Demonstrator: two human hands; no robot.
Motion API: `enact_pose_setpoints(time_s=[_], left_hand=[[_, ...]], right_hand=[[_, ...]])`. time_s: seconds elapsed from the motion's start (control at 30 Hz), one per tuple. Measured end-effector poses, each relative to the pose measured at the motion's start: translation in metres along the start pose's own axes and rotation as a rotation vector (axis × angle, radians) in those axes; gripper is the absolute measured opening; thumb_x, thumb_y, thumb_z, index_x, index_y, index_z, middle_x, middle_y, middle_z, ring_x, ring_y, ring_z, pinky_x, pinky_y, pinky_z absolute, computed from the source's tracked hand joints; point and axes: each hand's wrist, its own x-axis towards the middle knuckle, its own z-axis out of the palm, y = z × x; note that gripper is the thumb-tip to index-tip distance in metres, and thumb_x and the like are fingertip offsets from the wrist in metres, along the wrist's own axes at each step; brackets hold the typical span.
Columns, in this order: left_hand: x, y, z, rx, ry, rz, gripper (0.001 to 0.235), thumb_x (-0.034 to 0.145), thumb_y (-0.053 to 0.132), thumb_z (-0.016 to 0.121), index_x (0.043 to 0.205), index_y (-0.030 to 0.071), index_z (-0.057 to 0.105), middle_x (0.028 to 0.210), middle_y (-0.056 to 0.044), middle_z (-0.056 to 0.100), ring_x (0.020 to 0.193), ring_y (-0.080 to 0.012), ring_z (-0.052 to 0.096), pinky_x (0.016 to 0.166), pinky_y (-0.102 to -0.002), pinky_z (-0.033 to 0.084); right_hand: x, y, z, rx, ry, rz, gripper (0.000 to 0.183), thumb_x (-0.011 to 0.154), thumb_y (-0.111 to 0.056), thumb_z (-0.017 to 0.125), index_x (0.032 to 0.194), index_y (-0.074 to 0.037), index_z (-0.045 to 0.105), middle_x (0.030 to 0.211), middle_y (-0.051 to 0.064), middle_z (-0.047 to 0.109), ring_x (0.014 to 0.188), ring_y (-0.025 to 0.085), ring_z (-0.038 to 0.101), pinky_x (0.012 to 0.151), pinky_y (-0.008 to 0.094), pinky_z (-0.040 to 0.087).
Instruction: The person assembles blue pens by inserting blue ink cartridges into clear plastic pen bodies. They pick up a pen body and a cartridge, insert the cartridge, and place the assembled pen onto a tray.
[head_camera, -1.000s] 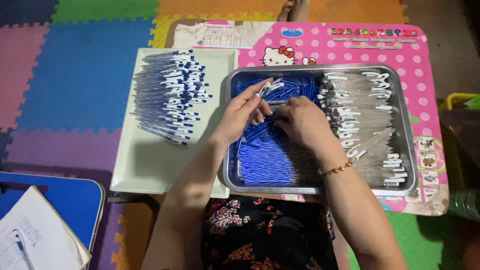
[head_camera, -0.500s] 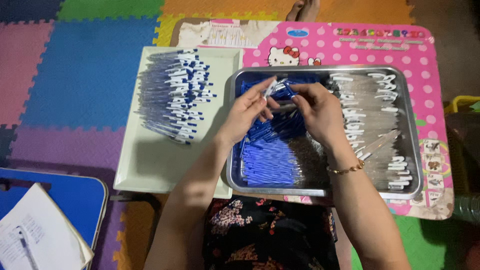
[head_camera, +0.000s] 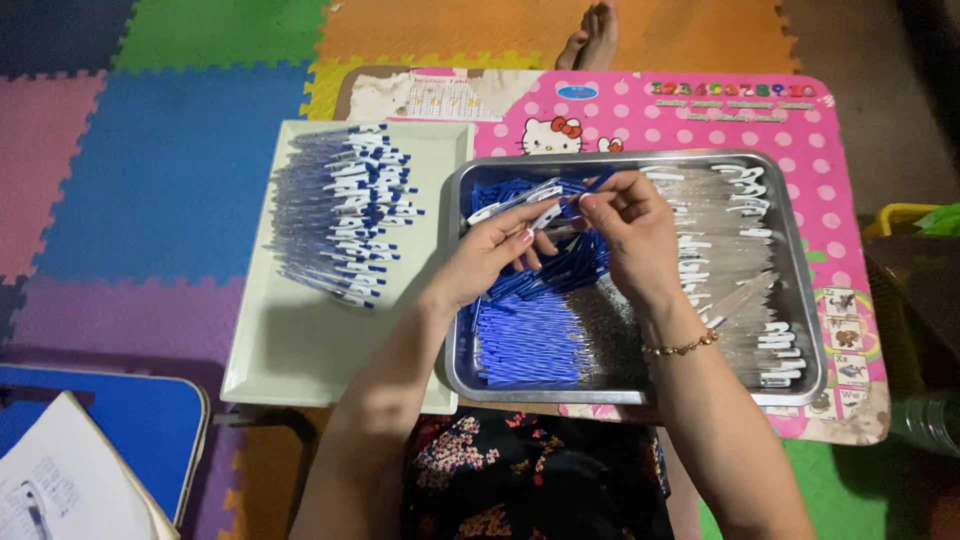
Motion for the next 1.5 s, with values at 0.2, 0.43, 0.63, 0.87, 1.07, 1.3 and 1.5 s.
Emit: enact_pose_setpoints(time_s=[0.2, 0.43, 0.63, 0.87, 1.07, 1.3, 1.5], left_hand=[[0.0, -0.016, -0.007, 0.062, -0.053, -0.037, 0.05, 0.111, 0.023, 0.05, 0.159, 0.011, 0.05, 0.109, -0.015, 0.077, 0.085, -0.0139, 0.075, 0.068, -0.021, 0.055], [0.0, 0.004, -0.001, 0.14, -0.018, -0.059, 0.048, 0.109, 0.012, 0.05, 0.156, 0.005, 0.053, 0.106, -0.018, 0.078, 0.083, -0.0165, 0.076, 0.067, -0.023, 0.057], [0.0, -0.003, -0.002, 0.176, -0.005, -0.033, 0.046, 0.109, 0.009, 0.051, 0.155, 0.003, 0.053, 0.106, -0.02, 0.078, 0.08, -0.0187, 0.076, 0.064, -0.024, 0.057], [-0.002, 0.003, 0.001, 0.22, 0.023, -0.033, 0.044, 0.108, 0.009, 0.054, 0.152, 0.002, 0.057, 0.109, -0.02, 0.079, 0.079, -0.0171, 0.076, 0.062, -0.021, 0.056], [-0.002, 0.007, 0.005, 0.218, 0.029, -0.029, 0.045, 0.107, 0.004, 0.055, 0.152, 0.003, 0.057, 0.11, -0.02, 0.079, 0.079, -0.017, 0.077, 0.06, -0.021, 0.055], [-0.003, 0.011, 0.005, 0.152, -0.003, -0.047, 0.045, 0.11, 0.004, 0.048, 0.155, 0.003, 0.054, 0.112, -0.02, 0.078, 0.08, -0.0161, 0.076, 0.059, -0.018, 0.053], [-0.003, 0.009, 0.006, 0.125, 0.016, -0.037, 0.042, 0.111, 0.005, 0.049, 0.152, 0.001, 0.055, 0.114, -0.021, 0.078, 0.079, -0.0164, 0.076, 0.058, -0.018, 0.053]], right_hand=[[0.007, 0.018, -0.009, -0.088, -0.013, -0.038, 0.023, 0.096, -0.008, 0.084, 0.107, -0.004, 0.064, 0.082, 0.007, 0.071, 0.073, 0.012, 0.068, 0.07, 0.026, 0.061], [-0.005, -0.027, 0.013, -0.174, -0.019, -0.042, 0.042, 0.09, -0.005, 0.087, 0.125, -0.006, 0.063, 0.079, 0.007, 0.073, 0.07, 0.01, 0.068, 0.068, 0.023, 0.058], [-0.009, -0.022, 0.014, -0.347, 0.031, -0.106, 0.047, 0.092, -0.01, 0.087, 0.133, -0.011, 0.064, 0.08, 0.007, 0.074, 0.072, 0.011, 0.068, 0.072, 0.024, 0.058], [-0.007, -0.013, 0.011, -0.405, 0.08, -0.124, 0.034, 0.091, -0.011, 0.089, 0.119, -0.006, 0.071, 0.079, 0.008, 0.075, 0.072, 0.013, 0.07, 0.07, 0.026, 0.06], [-0.004, -0.01, 0.009, -0.349, 0.059, -0.114, 0.027, 0.093, -0.009, 0.087, 0.116, -0.003, 0.073, 0.079, 0.011, 0.077, 0.071, 0.012, 0.07, 0.068, 0.025, 0.059], [0.0, -0.011, 0.003, -0.291, 0.0, -0.118, 0.017, 0.102, -0.012, 0.078, 0.117, -0.004, 0.076, 0.079, 0.01, 0.076, 0.071, 0.013, 0.071, 0.068, 0.025, 0.058], [-0.002, -0.004, 0.006, -0.229, 0.017, -0.076, 0.017, 0.098, -0.011, 0.084, 0.109, -0.001, 0.077, 0.077, 0.01, 0.076, 0.07, 0.009, 0.068, 0.067, 0.022, 0.057]])
